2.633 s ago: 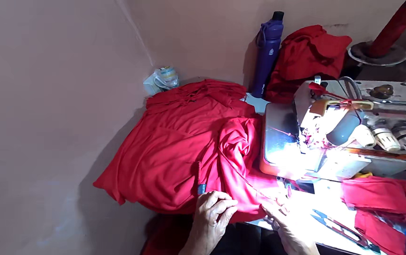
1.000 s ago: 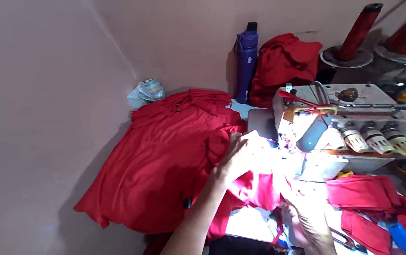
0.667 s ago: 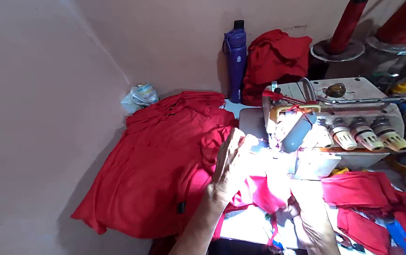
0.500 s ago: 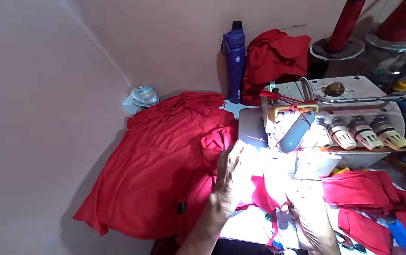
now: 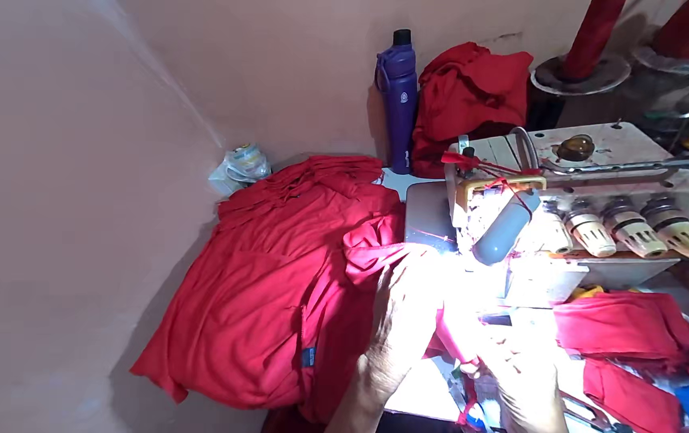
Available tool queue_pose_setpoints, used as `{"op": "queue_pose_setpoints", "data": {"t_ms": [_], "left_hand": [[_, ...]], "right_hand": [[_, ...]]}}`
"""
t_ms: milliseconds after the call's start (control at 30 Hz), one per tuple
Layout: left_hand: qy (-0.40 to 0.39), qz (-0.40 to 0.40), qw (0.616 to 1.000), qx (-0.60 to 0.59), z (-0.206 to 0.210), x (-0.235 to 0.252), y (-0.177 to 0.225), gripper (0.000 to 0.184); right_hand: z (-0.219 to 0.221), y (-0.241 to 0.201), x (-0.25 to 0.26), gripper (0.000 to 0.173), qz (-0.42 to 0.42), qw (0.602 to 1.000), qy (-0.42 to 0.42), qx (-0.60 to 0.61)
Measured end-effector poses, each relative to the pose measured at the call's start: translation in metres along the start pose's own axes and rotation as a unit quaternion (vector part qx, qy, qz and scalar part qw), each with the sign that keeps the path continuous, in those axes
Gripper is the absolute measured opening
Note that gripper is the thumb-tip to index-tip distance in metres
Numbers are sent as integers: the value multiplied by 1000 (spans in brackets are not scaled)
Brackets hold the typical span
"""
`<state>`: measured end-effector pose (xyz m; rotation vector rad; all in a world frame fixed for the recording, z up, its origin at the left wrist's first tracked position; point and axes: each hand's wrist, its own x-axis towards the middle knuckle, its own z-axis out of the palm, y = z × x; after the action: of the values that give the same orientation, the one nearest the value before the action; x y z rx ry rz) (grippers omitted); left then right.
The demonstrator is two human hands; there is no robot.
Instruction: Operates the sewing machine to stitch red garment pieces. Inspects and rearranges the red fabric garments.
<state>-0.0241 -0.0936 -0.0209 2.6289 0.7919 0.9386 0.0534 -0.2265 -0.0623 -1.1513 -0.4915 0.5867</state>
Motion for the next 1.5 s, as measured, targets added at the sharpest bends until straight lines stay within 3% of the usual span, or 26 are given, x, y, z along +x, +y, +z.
{"op": "queue_pose_setpoints", "data": {"t_ms": [167,433,733,867,933,1000,1200,1333,1500], "left_hand": [[-49,21,992,-114,-11,13,-7,25],[-72,13,992,-100,-5,15,-12,27],[-96,-14,993,-66,-4,31,3,31],[-107,-27,989,-103,-4,46,-1,30],[-166,-64,977,-115,-15,53,7,34],[-187,-46,975,-106,-15,60,0,28],[-87,89,989,-83,0,63,-23,11],[35,16,999,24,2,29,5,19],[47,-10,999,-5,18,1,6,30]], "right_hand": [[4,3,-1,19,21,999,-29,27],[-3,4,-11,15,-51,996,-64,-43],[1,-2,-2,17,-55,998,6,-38],[10,-6,7,28,-49,998,30,2],[11,-3,10,32,-75,997,25,11],[13,0,14,32,-104,994,18,3],[18,10,15,28,-152,988,5,-38],[21,13,11,26,-193,977,19,-93],[20,13,15,24,-208,971,15,-115]]}}
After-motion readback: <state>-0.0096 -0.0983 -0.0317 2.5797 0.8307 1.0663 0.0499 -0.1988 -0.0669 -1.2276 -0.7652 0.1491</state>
